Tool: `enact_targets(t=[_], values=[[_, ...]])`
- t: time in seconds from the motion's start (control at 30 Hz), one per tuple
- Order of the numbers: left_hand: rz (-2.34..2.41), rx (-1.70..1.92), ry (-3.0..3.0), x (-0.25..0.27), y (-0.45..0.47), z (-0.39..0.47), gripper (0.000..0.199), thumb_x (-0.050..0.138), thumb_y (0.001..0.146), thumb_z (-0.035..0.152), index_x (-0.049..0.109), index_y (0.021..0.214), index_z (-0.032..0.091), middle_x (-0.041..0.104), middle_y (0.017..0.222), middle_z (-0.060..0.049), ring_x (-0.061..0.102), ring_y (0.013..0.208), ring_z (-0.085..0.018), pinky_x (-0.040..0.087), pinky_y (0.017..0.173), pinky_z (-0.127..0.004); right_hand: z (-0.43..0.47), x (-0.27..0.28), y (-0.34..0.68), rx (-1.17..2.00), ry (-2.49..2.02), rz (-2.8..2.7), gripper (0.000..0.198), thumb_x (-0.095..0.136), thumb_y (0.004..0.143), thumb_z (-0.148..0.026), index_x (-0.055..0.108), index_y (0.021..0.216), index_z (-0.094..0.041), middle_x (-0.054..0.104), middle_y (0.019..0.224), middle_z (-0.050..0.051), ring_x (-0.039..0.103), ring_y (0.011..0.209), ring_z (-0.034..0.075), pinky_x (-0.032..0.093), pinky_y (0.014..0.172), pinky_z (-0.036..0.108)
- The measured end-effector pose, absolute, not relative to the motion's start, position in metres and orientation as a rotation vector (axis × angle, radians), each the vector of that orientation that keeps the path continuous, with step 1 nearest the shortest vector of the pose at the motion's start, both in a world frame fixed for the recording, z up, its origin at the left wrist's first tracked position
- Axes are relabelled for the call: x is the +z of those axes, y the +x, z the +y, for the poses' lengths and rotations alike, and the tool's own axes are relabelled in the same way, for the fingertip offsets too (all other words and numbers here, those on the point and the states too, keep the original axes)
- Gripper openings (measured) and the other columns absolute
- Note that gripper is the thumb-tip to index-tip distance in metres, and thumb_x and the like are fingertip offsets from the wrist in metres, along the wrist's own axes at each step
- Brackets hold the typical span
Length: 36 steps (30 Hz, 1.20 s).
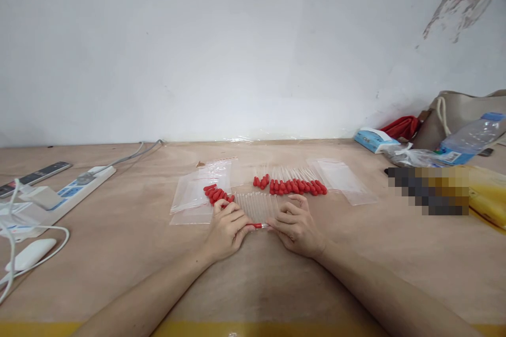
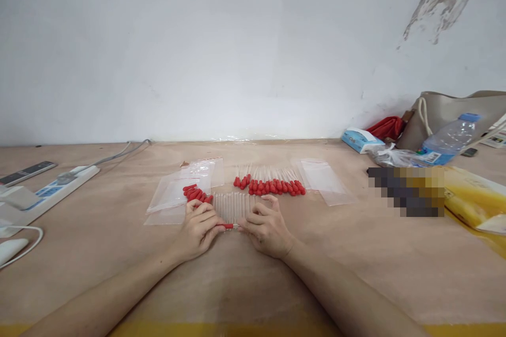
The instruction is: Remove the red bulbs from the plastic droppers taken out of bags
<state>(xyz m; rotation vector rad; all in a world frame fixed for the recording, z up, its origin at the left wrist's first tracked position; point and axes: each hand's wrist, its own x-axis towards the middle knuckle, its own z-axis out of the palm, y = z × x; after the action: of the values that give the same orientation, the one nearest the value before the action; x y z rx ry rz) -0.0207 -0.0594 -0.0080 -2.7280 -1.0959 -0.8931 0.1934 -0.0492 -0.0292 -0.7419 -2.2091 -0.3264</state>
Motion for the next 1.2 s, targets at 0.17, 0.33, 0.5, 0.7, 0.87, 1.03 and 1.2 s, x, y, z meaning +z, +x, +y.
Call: enact_targets(t=[0.17,0.33,0.5,0.7,0.87,1.03,1.2], values=[[-1.113,-0.843,-2.771,-0.008,-0.021,-0.062,0.022,0.043,0.086,0.024,0.057,0.071,0.017,0.056,0.063,0.000,0.044,0.073,-0.016,0.025,0.078,-0.038,-0.048,-0.030,0.195,-0.393,-0.693,-2.173,0.010,0.054,0.080,-0.026,0.063,0.085,-0.027,0.058,0.056,-0.007,0.048,0.067,0.009,0.020,0.093,0.039],[-1.127,-0.846,-2.818,-0.009,-0.022,-0.062,0.021,0.043,0.086,0.024,0.057,0.072,0.017,0.054,0.063,0.000,0.042,0.072,-0.015,0.025,0.077,-0.037,-0.047,-0.027,0.198,-0.487,-0.634,-2.151,0.011,0.057,0.079,-0.025,0.062,0.089,-0.028,0.059,0.057,-0.009,0.050,0.067,0.008,0.018,0.095,0.039],[-1.137,-0.859,-2.843,-0.007,-0.020,-0.064,0.020,0.042,0.086,0.023,0.057,0.072,0.017,0.055,0.064,0.000,0.043,0.072,-0.015,0.025,0.077,-0.037,-0.048,-0.029,0.198,-0.570,-0.597,-2.124,0.015,0.057,0.078,-0.018,0.060,0.089,-0.028,0.061,0.058,-0.011,0.053,0.067,0.006,0.018,0.097,0.038],[-1.223,-0.937,-2.802,-0.004,-0.036,-0.059,0.024,0.040,0.087,0.024,0.056,0.070,0.018,0.055,0.061,0.001,0.046,0.068,-0.014,0.029,0.075,-0.036,-0.040,-0.023,0.217,-0.591,-0.648,-2.054,0.017,0.054,0.080,-0.019,0.061,0.091,-0.030,0.064,0.065,-0.009,0.055,0.070,0.007,0.023,0.091,0.034],[-1.420,-1.311,-2.533,0.011,-0.070,-0.035,0.019,0.042,0.086,0.026,0.060,0.087,0.020,0.060,0.084,-0.003,0.052,0.082,-0.016,0.040,0.077,-0.032,-0.028,-0.016,0.227,-0.426,-1.006,-1.950,0.015,0.054,0.080,-0.024,0.065,0.090,-0.026,0.065,0.067,-0.002,0.053,0.063,0.009,0.026,0.080,0.031],[-1.662,-1.417,-2.175,0.007,-0.092,-0.011,0.024,0.046,0.082,0.031,0.063,0.095,0.020,0.055,0.088,-0.004,0.054,0.080,-0.016,0.046,0.074,-0.029,-0.033,-0.017,0.216,-0.348,-1.176,-2.034,0.021,0.048,0.079,-0.018,0.065,0.089,-0.022,0.064,0.067,-0.001,0.052,0.060,0.010,0.026,0.070,0.029],[-1.851,-1.313,-2.175,-0.015,-0.107,0.007,0.031,0.047,0.079,0.034,0.059,0.101,0.017,0.057,0.084,-0.004,0.056,0.070,-0.015,0.048,0.067,-0.029,-0.038,-0.014,0.214,-0.291,-1.397,-2.000,0.012,0.047,0.068,-0.015,0.058,0.070,-0.019,0.062,0.058,-0.002,0.051,0.056,0.012,0.023,0.064,0.029]])
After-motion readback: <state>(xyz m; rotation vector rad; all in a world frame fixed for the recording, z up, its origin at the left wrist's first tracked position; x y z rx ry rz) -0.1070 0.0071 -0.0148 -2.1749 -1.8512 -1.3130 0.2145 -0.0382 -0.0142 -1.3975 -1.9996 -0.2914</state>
